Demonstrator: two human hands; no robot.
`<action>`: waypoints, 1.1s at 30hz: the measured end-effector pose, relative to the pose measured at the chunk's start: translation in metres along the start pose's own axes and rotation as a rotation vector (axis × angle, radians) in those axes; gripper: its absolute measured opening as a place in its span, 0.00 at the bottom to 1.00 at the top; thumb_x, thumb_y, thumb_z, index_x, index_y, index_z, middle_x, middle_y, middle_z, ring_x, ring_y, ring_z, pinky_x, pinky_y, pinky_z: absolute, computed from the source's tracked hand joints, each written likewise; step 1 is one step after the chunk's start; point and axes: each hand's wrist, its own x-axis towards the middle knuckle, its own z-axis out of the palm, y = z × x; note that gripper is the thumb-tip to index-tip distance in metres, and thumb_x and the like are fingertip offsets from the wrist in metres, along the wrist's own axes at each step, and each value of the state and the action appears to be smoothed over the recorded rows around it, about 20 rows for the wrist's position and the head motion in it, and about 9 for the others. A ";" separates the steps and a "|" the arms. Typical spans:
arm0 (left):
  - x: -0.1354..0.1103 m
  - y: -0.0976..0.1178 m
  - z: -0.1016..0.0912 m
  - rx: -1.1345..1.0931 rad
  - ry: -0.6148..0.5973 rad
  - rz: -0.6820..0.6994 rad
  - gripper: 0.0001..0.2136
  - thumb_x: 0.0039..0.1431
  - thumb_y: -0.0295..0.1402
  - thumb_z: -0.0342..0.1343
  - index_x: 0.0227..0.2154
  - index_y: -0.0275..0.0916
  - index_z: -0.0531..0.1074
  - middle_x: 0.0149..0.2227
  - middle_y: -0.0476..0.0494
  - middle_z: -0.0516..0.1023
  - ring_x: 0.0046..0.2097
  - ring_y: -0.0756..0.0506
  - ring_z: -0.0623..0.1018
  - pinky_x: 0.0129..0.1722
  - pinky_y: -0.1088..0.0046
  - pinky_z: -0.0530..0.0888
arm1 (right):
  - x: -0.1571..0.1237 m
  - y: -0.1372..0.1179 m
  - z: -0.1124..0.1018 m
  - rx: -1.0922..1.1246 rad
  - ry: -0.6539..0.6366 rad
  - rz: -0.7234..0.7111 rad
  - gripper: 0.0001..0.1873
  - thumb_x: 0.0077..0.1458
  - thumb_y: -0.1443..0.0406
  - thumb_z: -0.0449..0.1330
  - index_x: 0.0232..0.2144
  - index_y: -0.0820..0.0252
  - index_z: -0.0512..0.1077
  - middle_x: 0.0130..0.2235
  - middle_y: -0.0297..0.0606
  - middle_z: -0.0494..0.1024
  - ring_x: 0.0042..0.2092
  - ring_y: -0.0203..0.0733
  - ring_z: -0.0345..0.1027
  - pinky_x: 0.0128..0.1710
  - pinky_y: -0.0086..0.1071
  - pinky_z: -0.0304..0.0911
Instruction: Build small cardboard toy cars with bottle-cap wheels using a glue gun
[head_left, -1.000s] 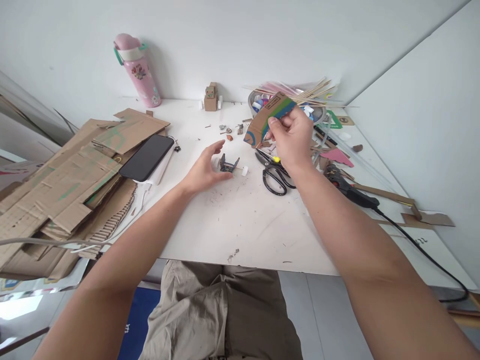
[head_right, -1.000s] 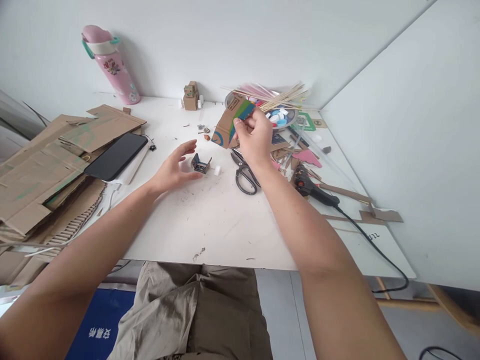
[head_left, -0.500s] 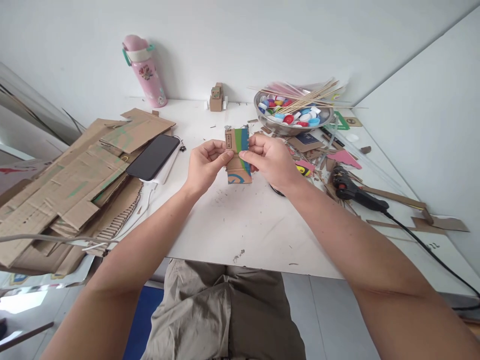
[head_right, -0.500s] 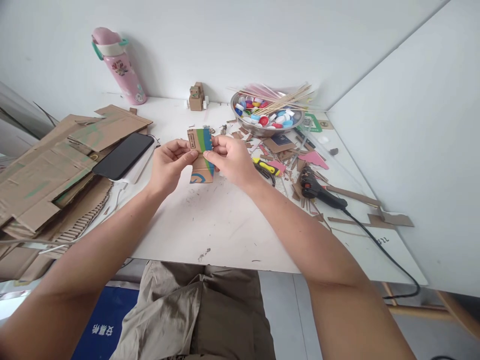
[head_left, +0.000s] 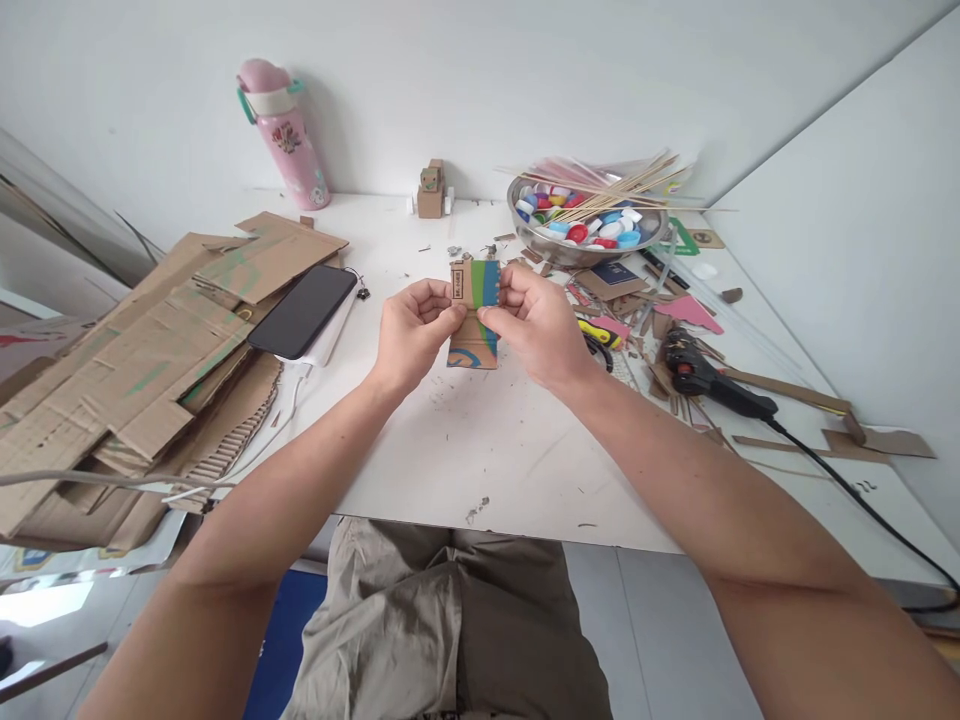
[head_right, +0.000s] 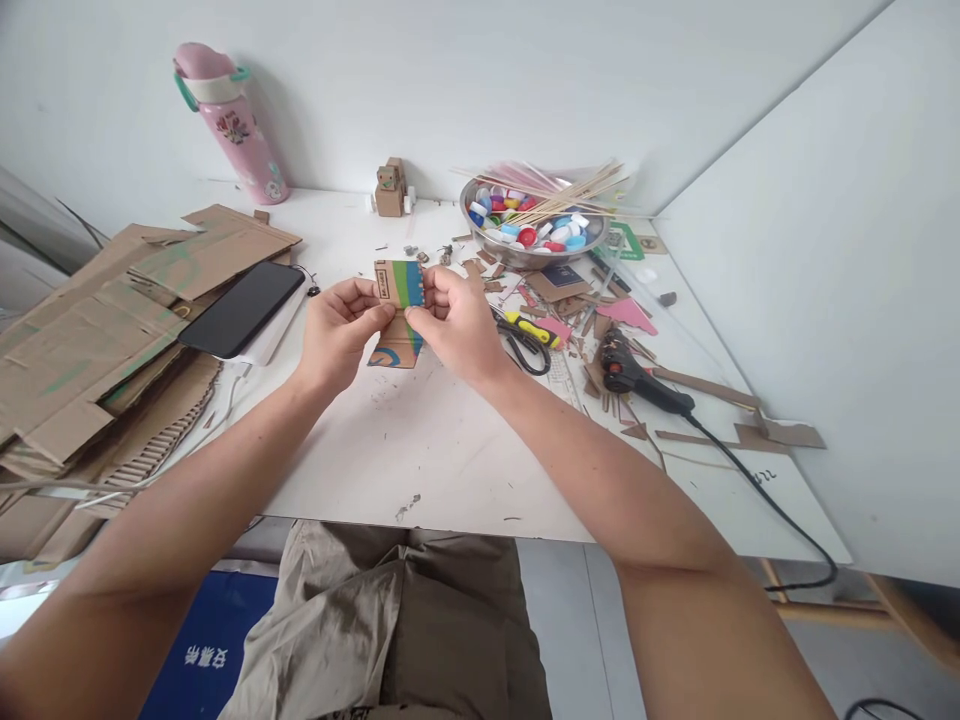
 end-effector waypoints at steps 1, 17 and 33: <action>-0.001 0.000 0.001 0.000 0.004 0.001 0.11 0.50 0.34 0.74 0.30 0.41 0.76 0.32 0.47 0.85 0.35 0.46 0.85 0.35 0.70 0.83 | -0.001 -0.001 0.001 0.001 0.007 -0.001 0.09 0.47 0.63 0.63 0.34 0.51 0.70 0.36 0.34 0.82 0.43 0.46 0.80 0.44 0.40 0.78; -0.004 -0.007 0.004 -0.017 0.063 0.030 0.15 0.51 0.35 0.75 0.26 0.43 0.70 0.30 0.50 0.81 0.34 0.47 0.82 0.36 0.69 0.82 | -0.001 -0.003 -0.001 0.084 -0.008 0.049 0.12 0.49 0.65 0.68 0.28 0.52 0.66 0.30 0.29 0.73 0.34 0.40 0.72 0.33 0.34 0.70; -0.009 0.008 0.000 0.297 -0.001 0.347 0.05 0.58 0.28 0.70 0.30 0.42 0.79 0.31 0.49 0.84 0.35 0.48 0.82 0.37 0.71 0.80 | 0.001 -0.030 -0.031 0.233 -0.357 0.268 0.34 0.46 0.36 0.81 0.35 0.56 0.78 0.39 0.40 0.86 0.43 0.49 0.83 0.41 0.42 0.82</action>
